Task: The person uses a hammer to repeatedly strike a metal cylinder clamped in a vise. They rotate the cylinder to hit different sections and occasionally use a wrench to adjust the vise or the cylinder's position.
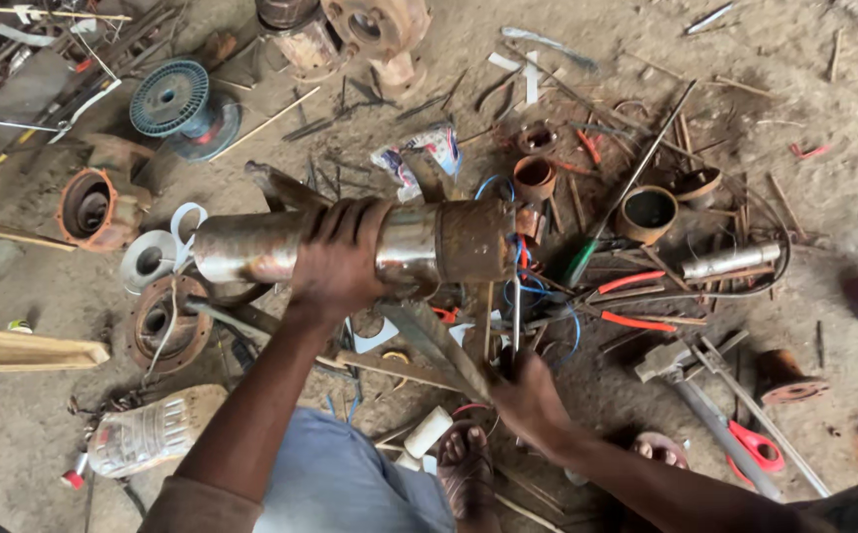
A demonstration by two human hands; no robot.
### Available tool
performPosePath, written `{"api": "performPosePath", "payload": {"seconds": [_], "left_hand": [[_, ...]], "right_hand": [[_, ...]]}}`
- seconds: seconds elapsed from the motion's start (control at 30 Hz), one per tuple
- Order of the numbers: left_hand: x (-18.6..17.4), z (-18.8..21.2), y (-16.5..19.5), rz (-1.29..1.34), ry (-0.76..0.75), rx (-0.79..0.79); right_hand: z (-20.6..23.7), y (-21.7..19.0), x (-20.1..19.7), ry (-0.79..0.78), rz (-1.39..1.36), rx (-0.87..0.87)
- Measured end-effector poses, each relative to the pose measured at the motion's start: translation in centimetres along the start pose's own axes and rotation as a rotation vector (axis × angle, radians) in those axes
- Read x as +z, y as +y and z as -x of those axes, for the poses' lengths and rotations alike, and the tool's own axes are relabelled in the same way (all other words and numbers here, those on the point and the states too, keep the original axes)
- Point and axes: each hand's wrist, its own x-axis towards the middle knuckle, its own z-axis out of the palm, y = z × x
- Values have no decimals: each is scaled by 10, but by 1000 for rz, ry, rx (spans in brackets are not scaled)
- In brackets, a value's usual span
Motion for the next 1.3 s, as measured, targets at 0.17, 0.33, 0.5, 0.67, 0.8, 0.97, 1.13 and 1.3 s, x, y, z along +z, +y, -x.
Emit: {"api": "performPosePath", "payload": {"seconds": [0.17, 0.33, 0.5, 0.67, 0.8, 0.97, 1.13, 1.3], "left_hand": [[-27, -20, -5, 99, -254, -43], [-43, -38, -13, 165, -442, -12], [-39, -37, -14, 138, -366, 2], [-36, -34, -14, 158, -421, -49], [-35, -32, -16, 157, -344, -37], [-32, -31, -17, 134, -332, -21], [-34, -33, -15, 111, -433, -66], [-36, -30, -15, 143, -340, -36]], "right_hand": [[20, -46, -53, -243, -554, 373], [17, -26, -54, 141, -473, -71], [-10, 4, -36, 319, 19, -349], [-43, 9, -4, 422, 92, -397], [-56, -6, 13, 404, 9, -554], [-60, -21, 9, 432, 216, -499], [-54, -24, 11, 431, 206, -468], [-57, -29, 20, 445, 117, -423]]}}
